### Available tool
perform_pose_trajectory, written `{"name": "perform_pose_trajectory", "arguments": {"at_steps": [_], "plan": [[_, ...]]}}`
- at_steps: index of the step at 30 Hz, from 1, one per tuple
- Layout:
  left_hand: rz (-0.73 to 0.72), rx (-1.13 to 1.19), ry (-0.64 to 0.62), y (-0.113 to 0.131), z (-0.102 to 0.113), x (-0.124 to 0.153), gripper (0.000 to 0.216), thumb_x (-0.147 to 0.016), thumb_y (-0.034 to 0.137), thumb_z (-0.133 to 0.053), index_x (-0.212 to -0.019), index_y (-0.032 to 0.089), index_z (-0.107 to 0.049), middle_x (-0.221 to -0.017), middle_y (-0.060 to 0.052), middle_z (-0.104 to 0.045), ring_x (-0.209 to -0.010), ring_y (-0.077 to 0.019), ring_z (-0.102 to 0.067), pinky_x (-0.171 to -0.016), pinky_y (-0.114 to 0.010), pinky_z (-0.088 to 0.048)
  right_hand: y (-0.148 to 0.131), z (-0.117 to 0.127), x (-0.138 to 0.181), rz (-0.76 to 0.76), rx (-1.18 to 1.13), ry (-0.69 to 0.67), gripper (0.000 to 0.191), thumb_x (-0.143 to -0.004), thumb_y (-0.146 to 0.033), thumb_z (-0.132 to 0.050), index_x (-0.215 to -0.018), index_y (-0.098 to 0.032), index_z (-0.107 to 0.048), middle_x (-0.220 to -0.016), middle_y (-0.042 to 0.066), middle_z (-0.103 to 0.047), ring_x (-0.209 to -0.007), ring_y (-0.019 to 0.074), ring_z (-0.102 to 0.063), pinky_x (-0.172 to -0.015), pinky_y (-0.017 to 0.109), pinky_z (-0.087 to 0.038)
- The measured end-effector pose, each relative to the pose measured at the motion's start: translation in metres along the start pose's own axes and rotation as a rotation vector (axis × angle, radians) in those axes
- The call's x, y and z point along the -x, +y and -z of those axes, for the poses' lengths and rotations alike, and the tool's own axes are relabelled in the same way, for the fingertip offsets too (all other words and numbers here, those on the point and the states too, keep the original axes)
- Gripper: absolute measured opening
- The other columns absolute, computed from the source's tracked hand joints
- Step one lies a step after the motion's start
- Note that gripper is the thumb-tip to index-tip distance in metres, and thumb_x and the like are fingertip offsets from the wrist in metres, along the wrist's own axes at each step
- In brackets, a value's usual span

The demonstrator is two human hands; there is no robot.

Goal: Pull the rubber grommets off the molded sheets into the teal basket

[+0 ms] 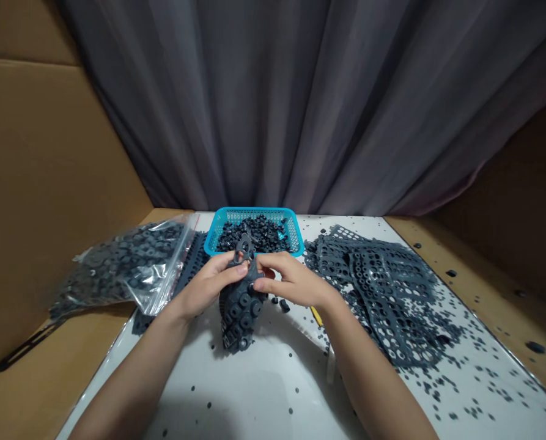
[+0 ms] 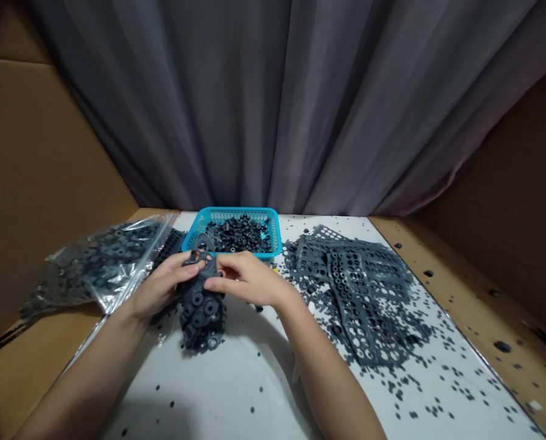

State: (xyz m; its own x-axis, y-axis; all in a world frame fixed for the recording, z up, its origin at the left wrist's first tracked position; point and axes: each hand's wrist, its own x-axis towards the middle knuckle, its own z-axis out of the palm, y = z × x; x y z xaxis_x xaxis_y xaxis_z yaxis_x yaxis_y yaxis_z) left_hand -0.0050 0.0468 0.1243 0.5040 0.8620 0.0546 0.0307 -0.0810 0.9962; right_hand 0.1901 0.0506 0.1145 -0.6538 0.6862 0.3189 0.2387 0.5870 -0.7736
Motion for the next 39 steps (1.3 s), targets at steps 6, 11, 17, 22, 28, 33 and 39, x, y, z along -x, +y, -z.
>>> {"name": "perform_pose_trajectory", "arguments": {"at_steps": [6, 11, 17, 22, 28, 33, 39], "plan": [[-0.030, -0.343, 0.099, 0.005, 0.004, 0.003, 0.022, -0.064, 0.032, -0.075, -0.079, 0.018, -0.066, -0.078, -0.002, -0.065, -0.075, -0.0197, -0.058, -0.068, -0.026, -0.045, -0.015, -0.002, 0.001, -0.051, 0.294, 0.032, 0.031, -0.096, -0.037, -0.039, -0.071, -0.019, -0.043, -0.065, -0.002, -0.047, -0.063, 0.0136, -0.044, -0.062, 0.026, -0.032], [-0.029, -0.439, 0.111, 0.010, 0.003, 0.005, 0.020, -0.067, 0.030, -0.073, -0.079, 0.018, -0.063, -0.078, -0.001, -0.064, -0.075, -0.0197, -0.057, -0.067, -0.025, -0.045, -0.032, -0.005, 0.003, -0.145, 0.520, 0.013, 0.025, -0.095, -0.034, -0.041, -0.075, -0.019, -0.045, -0.070, 0.002, -0.052, -0.066, 0.0158, -0.045, -0.067, 0.029, -0.032], [-0.034, -0.432, 0.053, 0.008, 0.005, 0.001, 0.025, -0.070, 0.027, -0.070, -0.092, 0.018, -0.064, -0.089, -0.003, -0.066, -0.086, -0.0219, -0.059, -0.076, -0.028, -0.047, -0.026, -0.006, 0.002, -0.109, 0.484, -0.007, 0.022, -0.094, -0.026, -0.043, -0.073, -0.018, -0.045, -0.070, 0.001, -0.050, -0.064, 0.0139, -0.041, -0.064, 0.028, -0.030], [0.049, -0.266, -0.038, 0.001, 0.006, -0.004, 0.017, -0.072, 0.031, -0.069, -0.082, 0.017, -0.069, -0.083, -0.004, -0.069, -0.082, -0.0220, -0.061, -0.073, -0.029, -0.048, -0.013, -0.005, 0.002, -0.058, 0.014, -0.008, 0.030, -0.094, -0.032, -0.042, -0.068, -0.018, -0.041, -0.063, -0.003, -0.041, -0.059, 0.0107, -0.037, -0.058, 0.024, -0.028], [-0.022, -0.167, 0.067, -0.008, 0.001, -0.010, 0.022, -0.075, 0.035, -0.067, -0.065, 0.016, -0.066, -0.064, -0.001, -0.062, -0.064, -0.0157, -0.054, -0.062, -0.026, -0.044, 0.014, -0.019, -0.006, -0.152, -0.679, 0.096, 0.042, -0.082, -0.052, -0.055, -0.063, -0.019, -0.039, -0.056, -0.007, -0.028, -0.052, 0.0086, -0.023, -0.049, 0.024, -0.018], [-0.043, 0.127, 0.239, -0.024, -0.005, -0.014, 0.027, -0.068, 0.042, -0.073, -0.067, 0.016, -0.067, -0.065, 0.000, -0.063, -0.062, -0.0136, -0.055, -0.063, -0.025, -0.045, 0.017, -0.036, -0.015, -0.176, -1.051, 0.261, 0.045, -0.068, -0.052, -0.069, -0.061, -0.020, -0.039, -0.053, -0.009, -0.026, -0.048, 0.0076, -0.020, -0.048, 0.023, -0.017], [-0.088, 0.353, 0.434, -0.026, -0.022, -0.016, 0.030, -0.059, 0.042, -0.080, -0.068, 0.017, -0.066, -0.065, 0.002, -0.062, -0.061, -0.0113, -0.055, -0.065, -0.023, -0.046, 0.010, -0.046, -0.019, -0.171, -1.158, 0.430, 0.041, -0.067, -0.049, -0.071, -0.063, -0.020, -0.042, -0.053, -0.008, -0.025, -0.050, 0.0088, -0.019, -0.049, 0.024, -0.019]]}}
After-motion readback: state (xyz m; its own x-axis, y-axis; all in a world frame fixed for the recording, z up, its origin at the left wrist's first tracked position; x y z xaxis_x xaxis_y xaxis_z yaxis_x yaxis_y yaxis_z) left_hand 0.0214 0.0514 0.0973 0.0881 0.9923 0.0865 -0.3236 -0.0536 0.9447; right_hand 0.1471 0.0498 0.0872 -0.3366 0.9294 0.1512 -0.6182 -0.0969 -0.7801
